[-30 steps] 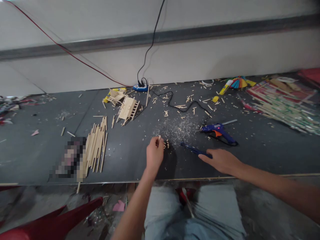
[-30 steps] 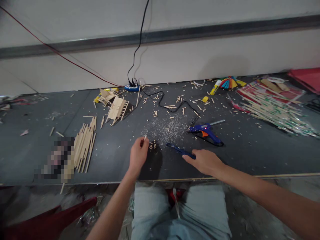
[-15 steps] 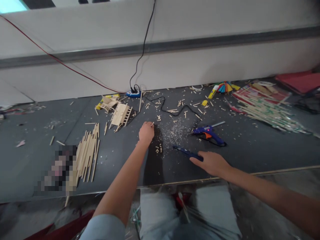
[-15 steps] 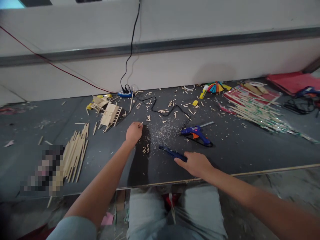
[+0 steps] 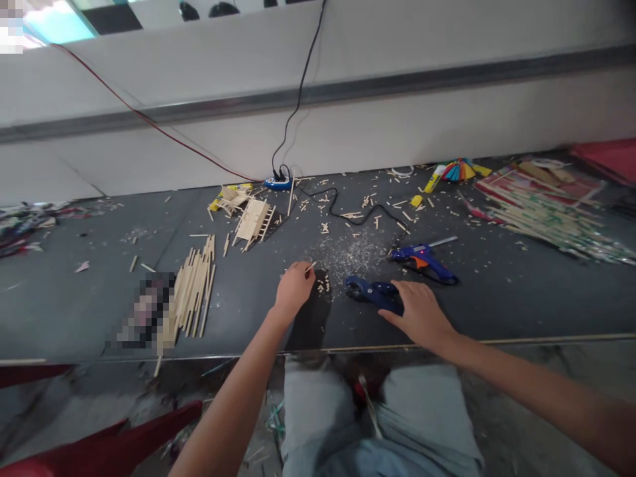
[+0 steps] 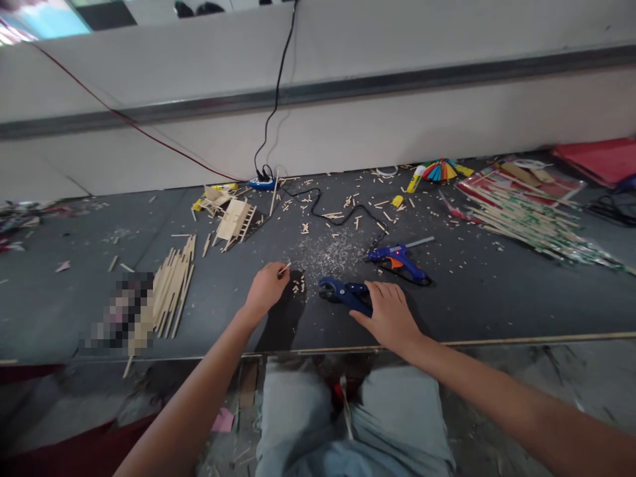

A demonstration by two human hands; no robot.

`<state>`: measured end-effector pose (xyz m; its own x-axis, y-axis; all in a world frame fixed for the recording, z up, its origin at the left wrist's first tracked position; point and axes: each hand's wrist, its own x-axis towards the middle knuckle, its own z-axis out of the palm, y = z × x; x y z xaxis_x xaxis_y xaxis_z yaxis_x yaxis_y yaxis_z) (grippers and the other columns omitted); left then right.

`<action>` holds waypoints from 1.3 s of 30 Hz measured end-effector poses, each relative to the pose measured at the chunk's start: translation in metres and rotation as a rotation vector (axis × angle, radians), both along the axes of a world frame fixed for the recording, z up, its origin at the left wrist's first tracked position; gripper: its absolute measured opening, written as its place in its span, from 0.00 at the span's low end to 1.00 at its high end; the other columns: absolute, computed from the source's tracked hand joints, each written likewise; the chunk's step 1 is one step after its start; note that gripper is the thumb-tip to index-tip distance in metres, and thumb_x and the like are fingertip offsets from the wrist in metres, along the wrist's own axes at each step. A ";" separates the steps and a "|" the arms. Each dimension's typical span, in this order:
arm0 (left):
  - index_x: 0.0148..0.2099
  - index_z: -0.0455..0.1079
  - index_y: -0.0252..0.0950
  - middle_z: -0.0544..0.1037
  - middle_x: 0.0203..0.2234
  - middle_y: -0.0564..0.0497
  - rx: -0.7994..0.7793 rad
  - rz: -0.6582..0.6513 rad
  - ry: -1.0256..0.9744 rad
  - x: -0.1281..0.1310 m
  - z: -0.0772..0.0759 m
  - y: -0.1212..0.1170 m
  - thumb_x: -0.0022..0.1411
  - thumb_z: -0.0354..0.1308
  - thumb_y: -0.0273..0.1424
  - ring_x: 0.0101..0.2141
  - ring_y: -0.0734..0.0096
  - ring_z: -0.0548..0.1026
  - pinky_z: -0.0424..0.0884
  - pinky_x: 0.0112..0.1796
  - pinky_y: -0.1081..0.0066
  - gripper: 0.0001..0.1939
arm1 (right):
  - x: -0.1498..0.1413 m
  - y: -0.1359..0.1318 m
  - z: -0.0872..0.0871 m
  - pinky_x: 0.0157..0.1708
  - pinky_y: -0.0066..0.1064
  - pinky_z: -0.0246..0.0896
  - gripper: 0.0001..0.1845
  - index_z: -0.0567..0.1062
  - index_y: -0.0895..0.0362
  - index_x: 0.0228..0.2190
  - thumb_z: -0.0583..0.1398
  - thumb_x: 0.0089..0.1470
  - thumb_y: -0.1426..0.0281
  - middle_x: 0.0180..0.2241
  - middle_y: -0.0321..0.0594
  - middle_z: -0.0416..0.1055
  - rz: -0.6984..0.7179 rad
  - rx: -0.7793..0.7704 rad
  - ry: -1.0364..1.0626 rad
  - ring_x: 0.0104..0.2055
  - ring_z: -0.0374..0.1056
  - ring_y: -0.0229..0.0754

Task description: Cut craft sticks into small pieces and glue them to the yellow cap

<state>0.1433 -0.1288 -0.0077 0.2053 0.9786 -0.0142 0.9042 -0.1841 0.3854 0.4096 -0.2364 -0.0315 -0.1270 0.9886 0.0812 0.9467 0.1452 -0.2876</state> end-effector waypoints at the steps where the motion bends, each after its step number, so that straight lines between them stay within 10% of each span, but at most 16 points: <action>1: 0.37 0.71 0.35 0.75 0.35 0.45 0.007 -0.003 -0.005 -0.001 -0.001 -0.004 0.60 0.48 0.28 0.37 0.66 0.72 0.64 0.39 0.71 0.10 | -0.001 0.000 -0.004 0.54 0.48 0.49 0.36 0.65 0.64 0.51 0.54 0.51 0.49 0.49 0.55 0.67 -0.007 0.024 -0.020 0.52 0.60 0.57; 28: 0.55 0.65 0.36 0.69 0.50 0.40 0.256 0.201 0.155 -0.029 -0.025 -0.043 0.61 0.42 0.25 0.50 0.52 0.63 0.61 0.47 0.56 0.22 | -0.004 0.004 -0.019 0.61 0.47 0.34 0.40 0.60 0.66 0.55 0.54 0.50 0.49 0.55 0.56 0.59 -0.191 0.134 0.022 0.61 0.49 0.55; 39: 0.52 0.67 0.36 0.70 0.48 0.41 0.279 0.217 0.169 -0.031 -0.026 -0.040 0.60 0.43 0.24 0.48 0.54 0.65 0.62 0.46 0.59 0.20 | 0.000 0.003 -0.009 0.56 0.49 0.47 0.27 0.66 0.58 0.50 0.54 0.53 0.56 0.57 0.51 0.59 -0.188 0.171 0.158 0.60 0.51 0.55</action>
<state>0.1120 -0.1690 -0.0339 0.0108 0.9700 0.2428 0.9801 -0.0584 0.1898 0.4100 -0.2334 -0.0400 0.0841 0.9640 0.2524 0.9071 0.0308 -0.4197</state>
